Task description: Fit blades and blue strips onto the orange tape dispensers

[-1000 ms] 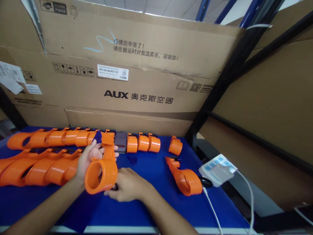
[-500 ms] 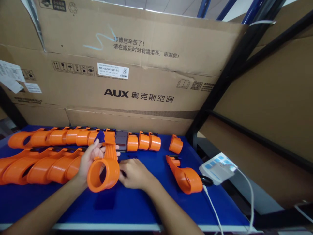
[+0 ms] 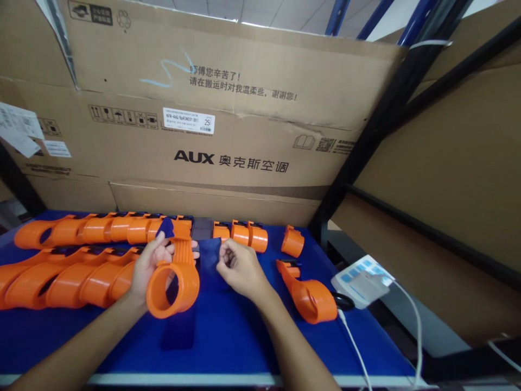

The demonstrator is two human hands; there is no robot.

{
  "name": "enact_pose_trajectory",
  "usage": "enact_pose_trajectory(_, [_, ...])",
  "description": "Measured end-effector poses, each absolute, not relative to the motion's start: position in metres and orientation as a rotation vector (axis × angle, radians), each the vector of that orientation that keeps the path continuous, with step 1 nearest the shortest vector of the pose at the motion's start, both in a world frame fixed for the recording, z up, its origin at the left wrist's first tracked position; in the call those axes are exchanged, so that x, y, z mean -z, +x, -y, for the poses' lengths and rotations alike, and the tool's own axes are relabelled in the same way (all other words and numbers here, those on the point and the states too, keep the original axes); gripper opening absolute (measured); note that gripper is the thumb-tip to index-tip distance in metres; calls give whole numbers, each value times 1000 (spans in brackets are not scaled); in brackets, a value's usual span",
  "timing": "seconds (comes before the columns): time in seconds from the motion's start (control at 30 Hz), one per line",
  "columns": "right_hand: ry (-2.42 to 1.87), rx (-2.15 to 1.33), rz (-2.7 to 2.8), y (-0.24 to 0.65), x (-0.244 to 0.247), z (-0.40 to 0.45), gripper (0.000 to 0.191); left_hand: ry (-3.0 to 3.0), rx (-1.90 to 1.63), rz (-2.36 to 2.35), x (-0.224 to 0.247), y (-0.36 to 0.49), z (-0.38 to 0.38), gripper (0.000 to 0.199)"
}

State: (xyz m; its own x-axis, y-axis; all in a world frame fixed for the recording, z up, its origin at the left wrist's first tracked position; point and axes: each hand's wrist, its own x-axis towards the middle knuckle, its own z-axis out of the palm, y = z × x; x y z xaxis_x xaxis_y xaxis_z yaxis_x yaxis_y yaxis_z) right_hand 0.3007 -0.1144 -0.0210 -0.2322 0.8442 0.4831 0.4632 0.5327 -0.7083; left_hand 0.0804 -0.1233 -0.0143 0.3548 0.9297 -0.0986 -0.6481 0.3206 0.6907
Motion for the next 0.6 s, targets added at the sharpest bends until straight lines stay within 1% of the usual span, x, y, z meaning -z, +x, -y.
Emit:
enact_pose_trajectory(0.17, [-1051,-546,1709,300,21,114,12,641,-1161,-575,10,87,126,53])
enact_pose_trajectory(0.23, [-1001,-600,1618,295,19,115,12,669,-1179,-592,10,90,127,53])
enact_pose_trajectory(0.33, [-869,-759,1442,288,16,117,25,688,-1127,-595,12,93,128,56])
enact_pose_trajectory(0.4, [-819,-856,1361,284,17,118,34,687,-1096,-583,13,94,128,54])
enact_pose_trajectory(0.43, [-819,-914,1338,282,18,118,35,684,-1098,-578,13,94,129,51])
enact_pose_trajectory(0.53, [-855,-1105,1294,279,24,117,29,678,-1152,-586,11,95,131,45])
enact_pose_trajectory(0.6, [-868,-1168,1294,278,28,115,29,678,-1185,-596,9,96,132,46])
